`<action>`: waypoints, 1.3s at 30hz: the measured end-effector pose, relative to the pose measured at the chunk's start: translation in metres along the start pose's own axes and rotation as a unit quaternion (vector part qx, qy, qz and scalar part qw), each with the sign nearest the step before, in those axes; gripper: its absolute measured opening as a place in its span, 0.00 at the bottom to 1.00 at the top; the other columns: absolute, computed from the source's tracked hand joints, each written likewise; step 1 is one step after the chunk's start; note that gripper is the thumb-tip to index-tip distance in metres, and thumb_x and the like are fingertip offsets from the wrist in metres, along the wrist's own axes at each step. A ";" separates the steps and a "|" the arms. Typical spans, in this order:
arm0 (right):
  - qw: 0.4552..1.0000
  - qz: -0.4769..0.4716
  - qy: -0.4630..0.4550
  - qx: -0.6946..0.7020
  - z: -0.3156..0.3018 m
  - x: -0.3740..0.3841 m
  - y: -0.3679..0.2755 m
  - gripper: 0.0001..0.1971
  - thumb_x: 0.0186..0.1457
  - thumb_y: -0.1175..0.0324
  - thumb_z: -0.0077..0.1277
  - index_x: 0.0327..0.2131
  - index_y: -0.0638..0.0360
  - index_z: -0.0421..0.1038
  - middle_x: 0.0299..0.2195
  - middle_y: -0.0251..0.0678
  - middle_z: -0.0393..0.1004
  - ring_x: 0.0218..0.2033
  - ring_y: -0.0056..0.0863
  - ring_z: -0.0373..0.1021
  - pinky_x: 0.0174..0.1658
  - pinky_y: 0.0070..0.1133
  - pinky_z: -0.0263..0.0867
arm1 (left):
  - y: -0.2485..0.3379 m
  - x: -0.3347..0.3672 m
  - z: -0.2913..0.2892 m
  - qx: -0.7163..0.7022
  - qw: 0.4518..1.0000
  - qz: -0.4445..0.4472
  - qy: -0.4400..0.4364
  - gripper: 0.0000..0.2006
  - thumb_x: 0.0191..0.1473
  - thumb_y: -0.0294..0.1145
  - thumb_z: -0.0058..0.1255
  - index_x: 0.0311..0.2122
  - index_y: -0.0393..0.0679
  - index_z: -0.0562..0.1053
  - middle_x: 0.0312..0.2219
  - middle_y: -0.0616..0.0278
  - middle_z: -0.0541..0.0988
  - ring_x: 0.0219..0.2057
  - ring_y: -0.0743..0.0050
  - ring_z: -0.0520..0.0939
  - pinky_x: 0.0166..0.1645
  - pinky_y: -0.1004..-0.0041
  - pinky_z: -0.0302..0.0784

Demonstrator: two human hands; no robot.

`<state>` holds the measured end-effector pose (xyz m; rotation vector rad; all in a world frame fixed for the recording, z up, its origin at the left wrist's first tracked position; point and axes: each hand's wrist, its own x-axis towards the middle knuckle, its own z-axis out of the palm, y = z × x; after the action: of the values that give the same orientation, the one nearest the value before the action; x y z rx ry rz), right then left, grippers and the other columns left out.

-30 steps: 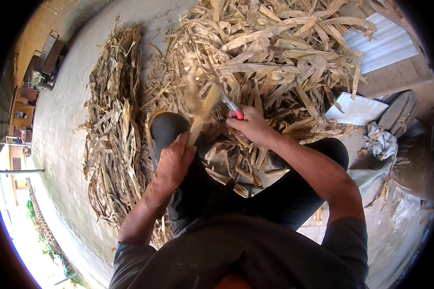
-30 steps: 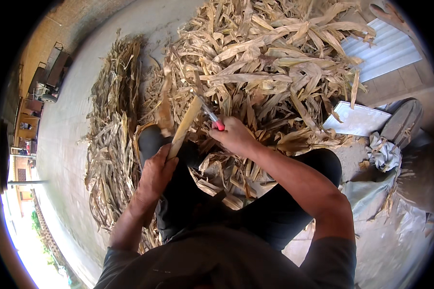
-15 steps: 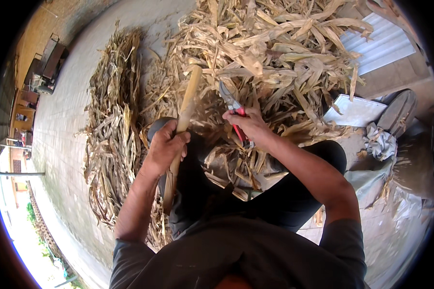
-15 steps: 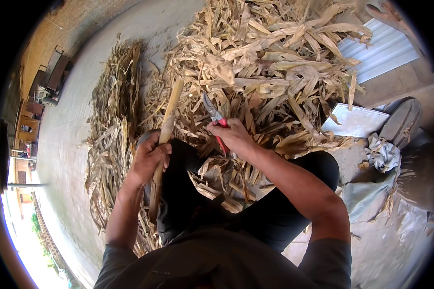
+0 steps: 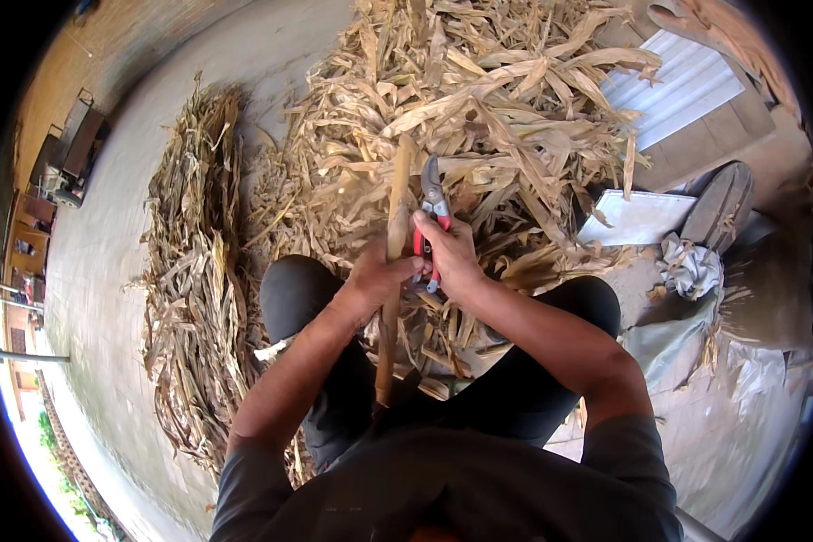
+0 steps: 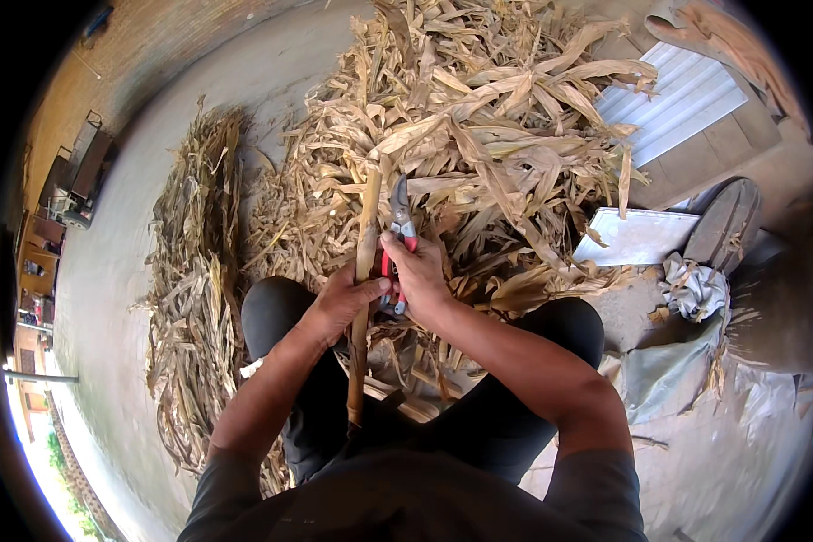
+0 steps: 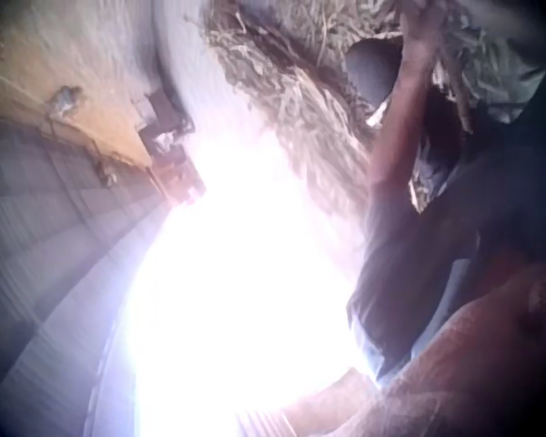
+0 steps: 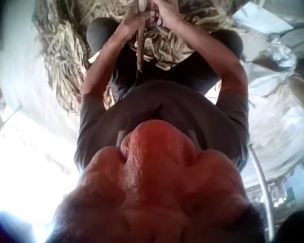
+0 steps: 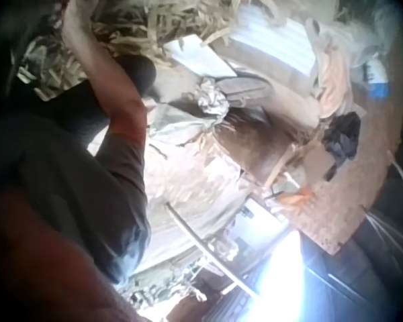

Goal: The person uses a pair of shears to trim and process dried corn husks by cutting away thick stems and fibrous material.

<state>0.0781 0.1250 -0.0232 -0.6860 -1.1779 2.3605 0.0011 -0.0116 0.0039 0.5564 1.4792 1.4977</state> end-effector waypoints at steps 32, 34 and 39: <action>0.975 0.162 -0.150 -0.034 -0.018 0.011 -0.033 0.17 0.67 0.62 0.54 0.55 0.58 0.73 0.44 0.34 0.80 0.41 0.24 0.78 0.43 0.24 0.74 | -0.029 0.013 -0.016 -0.030 0.996 0.037 0.072 0.09 0.64 0.33 0.55 0.44 0.40 0.72 0.22 0.66 0.73 0.17 0.80 0.72 0.20 0.78 0.68; 0.984 0.117 -0.116 -0.066 -0.016 0.012 -0.028 0.13 0.65 0.63 0.57 0.49 0.59 0.76 0.39 0.34 0.80 0.39 0.25 0.78 0.42 0.24 0.74 | -0.031 0.012 -0.018 -0.020 0.997 0.032 0.069 0.11 0.64 0.36 0.57 0.44 0.40 0.72 0.23 0.66 0.74 0.18 0.80 0.74 0.20 0.78 0.69; 0.998 0.041 -0.033 -0.040 -0.015 0.023 -0.019 0.08 0.57 0.70 0.66 0.31 0.59 0.75 0.25 0.32 0.76 0.23 0.19 0.73 0.24 0.16 0.65 | -0.026 0.011 -0.013 0.084 0.993 0.039 0.070 0.12 0.65 0.37 0.57 0.45 0.41 0.71 0.24 0.68 0.74 0.21 0.82 0.74 0.24 0.79 0.72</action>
<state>0.0711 0.1579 -0.0206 -0.7021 -1.3025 2.4312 -0.0077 -0.0132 -0.0265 0.6259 1.7208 1.5069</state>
